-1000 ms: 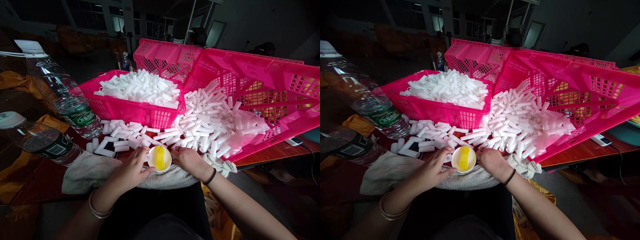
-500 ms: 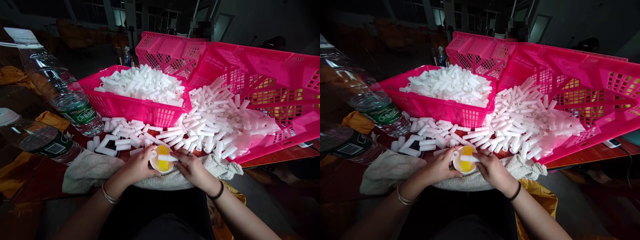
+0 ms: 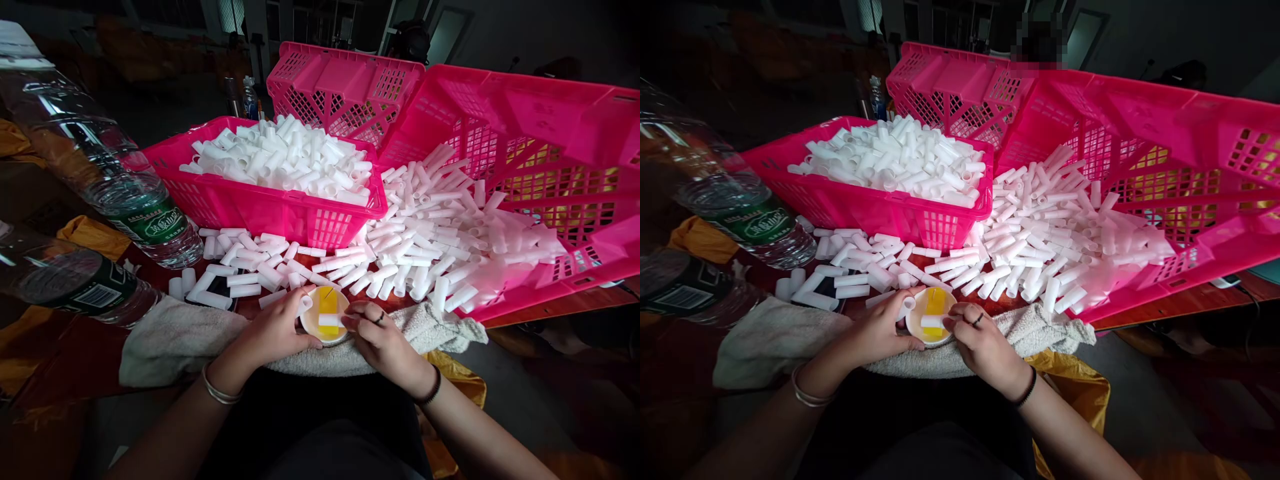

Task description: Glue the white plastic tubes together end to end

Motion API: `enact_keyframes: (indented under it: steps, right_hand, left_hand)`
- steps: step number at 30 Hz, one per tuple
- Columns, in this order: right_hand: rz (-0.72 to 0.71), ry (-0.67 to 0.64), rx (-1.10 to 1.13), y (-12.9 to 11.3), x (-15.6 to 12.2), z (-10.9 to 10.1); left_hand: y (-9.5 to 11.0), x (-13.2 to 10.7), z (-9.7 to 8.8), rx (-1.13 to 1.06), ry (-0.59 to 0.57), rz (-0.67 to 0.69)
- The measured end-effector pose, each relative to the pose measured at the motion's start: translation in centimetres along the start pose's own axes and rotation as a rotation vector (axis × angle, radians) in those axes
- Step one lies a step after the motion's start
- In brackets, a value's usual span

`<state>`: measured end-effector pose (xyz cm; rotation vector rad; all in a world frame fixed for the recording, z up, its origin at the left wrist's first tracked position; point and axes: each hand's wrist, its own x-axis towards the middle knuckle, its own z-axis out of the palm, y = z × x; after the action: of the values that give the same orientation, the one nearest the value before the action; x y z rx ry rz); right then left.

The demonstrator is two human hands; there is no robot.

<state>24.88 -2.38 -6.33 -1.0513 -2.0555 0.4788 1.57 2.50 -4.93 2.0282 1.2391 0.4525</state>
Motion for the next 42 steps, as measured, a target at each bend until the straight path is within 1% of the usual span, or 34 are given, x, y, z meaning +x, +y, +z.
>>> enact_keyframes:
  steps: [1,4,5,6,8,9,10,11,13,14,15,16,18,19,20,21,22,25,26,27,29,32,33,34,35,37,38,39,40,42]
  right_hand:
    - [0.013,-0.006,0.014,0.0,-0.1,0.0]
    - [0.156,-0.039,0.049,-0.1,-0.3,0.1]
    - [0.175,-0.037,0.027,-0.2,-0.4,0.1]
    - [0.159,-0.024,-0.015,-0.1,-0.5,0.2]
    - [0.064,0.014,-0.103,0.0,-0.6,0.4]
    - [0.021,0.025,-0.117,0.1,-0.7,0.4]
    - [0.007,0.026,-0.1,0.1,-0.7,0.5]
    - [0.025,0.023,-0.055,0.2,-0.7,0.5]
    - [0.121,0.011,0.045,0.1,-0.8,0.4]
    - [0.156,0.013,0.057,0.1,-0.8,0.4]
    - [0.159,0.022,0.034,0.1,-0.9,0.3]
    - [0.12,0.036,-0.016,0.1,-0.9,0.4]
    - [-0.03,0.056,-0.13,0.3,-1.0,0.5]
    - [-0.097,0.067,-0.16,0.3,-1.0,0.6]
    - [-0.126,0.081,-0.153,0.4,-1.0,0.7]
    - [-0.113,0.11,-0.107,0.4,-0.9,0.8]
    - [-0.056,0.154,-0.03,0.3,-0.8,0.8]
    - [0.178,0.286,0.247,-0.6,-0.4,0.5]
    - [0.224,0.309,0.304,-1.1,-0.2,0.2]
    - [0.242,0.311,0.334,-1.7,0.0,-0.2]
    - [0.224,0.263,0.339,-2.9,0.5,-1.3]
    - [0.171,0.111,0.248,-4.7,1.0,-2.9]
    - [0.16,0.068,0.195,-5.2,1.1,-3.3]
    - [0.137,0.052,0.13,-5.7,1.2,-3.6]
    - [0.1,0.066,0.061,-6.2,1.1,-3.7]
    - [0.024,0.15,-0.06,-6.9,0.5,-3.6]
    - [0.014,0.191,-0.105,-7.2,0.0,-3.5]
    - [0.037,0.206,-0.129,-7.5,-0.7,-3.3]
    - [0.096,0.202,-0.132,-7.7,-1.4,-3.0]
    - [0.265,0.186,-0.1,-8.0,-3.1,-2.4]
  left_hand:
    - [-0.1,0.0,0.0,0.005,0.0,0.0]
    - [-0.3,0.0,0.2,0.008,0.01,0.021]
    - [-0.4,0.0,0.2,0.006,0.015,0.029]
    - [-0.4,0.1,0.3,0.001,0.019,0.034]
    - [-0.5,0.1,0.3,-0.011,0.021,0.035]
    - [-0.5,0.1,0.3,-0.018,0.021,0.033]
    - [-0.5,0.1,0.3,-0.025,0.022,0.036]
    - [-0.5,0.1,0.3,-0.033,0.022,0.042]
    - [-0.5,0.1,0.3,-0.046,0.022,0.061]
    - [-0.6,0.1,0.3,-0.049,0.023,0.069]
    - [-0.6,0.2,0.3,-0.048,0.025,0.076]
    - [-0.6,0.3,0.3,-0.044,0.026,0.079]
    - [-0.7,0.3,0.2,-0.026,0.023,0.084]
    - [-0.8,0.3,0.2,-0.014,0.014,0.088]
    - [-0.8,0.2,0.0,0.0,0.001,0.099]
    - [-0.7,0.0,-0.1,0.016,-0.006,0.121]
    - [-0.6,-0.2,-0.4,0.037,0.004,0.151]
    - [0.2,-1.1,-1.1,0.147,0.076,0.243]
    - [0.6,-1.4,-1.3,0.195,0.094,0.268]
    - [1.1,-1.7,-1.6,0.243,0.104,0.294]
    - [2.1,-2.2,-1.8,0.333,0.123,0.372]
    - [3.8,-2.8,-1.8,0.471,0.192,0.486]
    - [4.5,-3.1,-1.6,0.499,0.199,0.497]
    - [5.3,-3.4,-1.3,0.502,0.182,0.492]
    - [6.0,-3.8,-0.8,0.467,0.141,0.479]
    - [7.5,-4.6,0.3,0.321,0.012,0.435]
    - [8.1,-5.1,1.0,0.247,-0.051,0.409]
    - [8.6,-5.4,1.8,0.195,-0.095,0.39]
    - [9.1,-5.7,2.7,0.179,-0.119,0.383]
    - [9.7,-6.1,4.6,0.256,-0.137,0.395]
